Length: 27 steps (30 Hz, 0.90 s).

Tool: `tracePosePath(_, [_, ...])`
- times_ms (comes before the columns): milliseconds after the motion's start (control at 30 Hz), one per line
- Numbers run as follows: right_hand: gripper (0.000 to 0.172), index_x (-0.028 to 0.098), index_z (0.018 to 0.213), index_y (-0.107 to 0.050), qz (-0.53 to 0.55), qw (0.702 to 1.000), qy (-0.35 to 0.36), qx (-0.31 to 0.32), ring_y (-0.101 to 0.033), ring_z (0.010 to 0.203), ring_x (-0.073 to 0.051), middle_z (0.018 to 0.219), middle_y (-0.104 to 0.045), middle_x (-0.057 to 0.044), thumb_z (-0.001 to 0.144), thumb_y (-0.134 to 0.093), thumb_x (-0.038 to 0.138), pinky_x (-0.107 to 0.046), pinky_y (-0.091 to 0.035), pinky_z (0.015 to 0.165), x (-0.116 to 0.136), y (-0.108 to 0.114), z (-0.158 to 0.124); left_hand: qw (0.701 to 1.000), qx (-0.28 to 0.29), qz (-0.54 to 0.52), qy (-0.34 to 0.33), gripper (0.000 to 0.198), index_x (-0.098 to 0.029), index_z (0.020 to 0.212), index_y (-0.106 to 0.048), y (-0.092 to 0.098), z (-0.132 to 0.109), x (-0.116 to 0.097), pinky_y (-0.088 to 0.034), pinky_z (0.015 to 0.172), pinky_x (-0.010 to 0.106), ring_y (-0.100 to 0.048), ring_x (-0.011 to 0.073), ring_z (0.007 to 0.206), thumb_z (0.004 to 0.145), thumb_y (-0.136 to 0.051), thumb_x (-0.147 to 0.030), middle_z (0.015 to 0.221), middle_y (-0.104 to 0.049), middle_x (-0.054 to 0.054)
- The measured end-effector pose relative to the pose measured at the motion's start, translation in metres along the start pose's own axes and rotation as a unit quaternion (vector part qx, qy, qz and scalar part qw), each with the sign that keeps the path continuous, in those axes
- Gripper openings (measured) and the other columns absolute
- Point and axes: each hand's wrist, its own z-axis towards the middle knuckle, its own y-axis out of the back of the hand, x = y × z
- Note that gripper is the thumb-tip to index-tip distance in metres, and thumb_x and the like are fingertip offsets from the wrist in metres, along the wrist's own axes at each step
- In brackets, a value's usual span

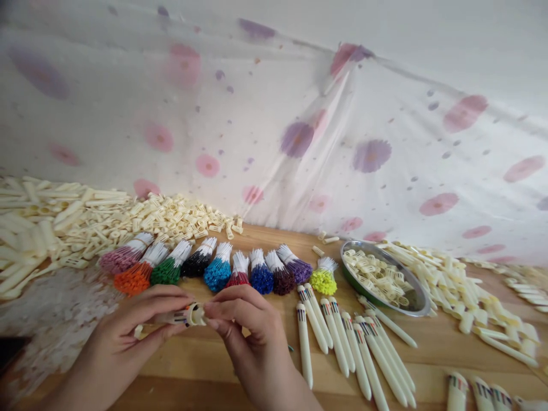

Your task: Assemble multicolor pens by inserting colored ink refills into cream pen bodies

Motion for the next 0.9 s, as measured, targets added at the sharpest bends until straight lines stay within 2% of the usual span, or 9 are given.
tracePosePath(233, [0.014,0.016,0.083,-0.065,-0.06,0.998,0.021,-0.027,-0.062,0.073,-0.011,0.081,-0.064,-0.004,0.081,-0.058,0.005,-0.018,-0.05,0.065,0.004,-0.002,-0.001,0.999,-0.018,0.035,-0.036,0.036,-0.03,0.097,-0.07,-0.002,-0.003,0.006,-0.052,0.082,0.014,-0.067,0.0095,0.088,0.073,-0.06,-0.004,0.097,-0.073,-0.003])
tracePosePath(400, [0.01,0.016,0.076,-0.062,-0.127,0.991,0.005,-0.034,-0.059,0.063,-0.011,0.072,-0.061,-0.003,0.083,-0.056,0.011,-0.019,-0.047,0.054,0.007,-0.004,-0.005,0.995,-0.034,0.053,-0.075,0.036,-0.029,0.095,-0.07,-0.003,-0.002,0.005,-0.054,0.082,0.017,-0.068,0.0104,0.085,0.073,-0.06,-0.003,0.095,-0.073,-0.003])
tracePosePath(533, [0.01,0.015,0.075,-0.06,-0.145,0.988,0.035,-0.044,-0.058,0.062,-0.011,0.07,-0.06,-0.003,0.082,-0.056,0.008,-0.02,-0.046,0.053,0.007,-0.006,-0.005,0.994,-0.039,0.039,-0.091,0.037,-0.03,0.094,-0.07,-0.002,-0.001,0.002,-0.055,0.078,0.018,-0.068,0.0105,0.082,0.072,-0.06,-0.002,0.092,-0.074,-0.004])
tracePosePath(667, [0.009,0.014,0.082,-0.061,-0.158,0.983,0.087,-0.031,-0.06,0.064,-0.011,0.075,-0.063,-0.004,0.081,-0.058,0.006,-0.02,-0.049,0.057,0.01,-0.003,-0.005,0.998,-0.023,-0.01,-0.061,0.037,-0.034,0.095,-0.07,-0.003,-0.001,0.006,-0.058,0.074,0.02,-0.069,0.0117,0.083,0.073,-0.062,-0.005,0.093,-0.073,-0.005])
tracePosePath(833, [0.007,0.016,0.085,-0.061,-0.218,0.967,0.121,-0.047,-0.059,0.057,-0.01,0.074,-0.064,-0.003,0.083,-0.057,0.011,-0.019,-0.047,0.051,0.019,0.006,-0.007,0.994,-0.026,-0.107,0.027,0.021,-0.034,0.083,-0.072,-0.006,-0.002,0.014,-0.059,0.071,0.021,-0.071,0.0145,0.08,0.07,-0.073,-0.018,0.086,-0.074,-0.004])
tracePosePath(900, [0.005,0.016,0.085,-0.062,-0.247,0.96,0.126,-0.031,-0.059,0.056,-0.01,0.072,-0.065,-0.003,0.082,-0.06,0.013,-0.019,-0.047,0.05,0.023,0.008,-0.008,0.989,-0.029,-0.13,0.066,0.017,-0.032,0.078,-0.073,-0.007,-0.001,0.015,-0.058,0.07,0.021,-0.071,0.0152,0.079,0.067,-0.075,-0.019,0.082,-0.074,-0.003])
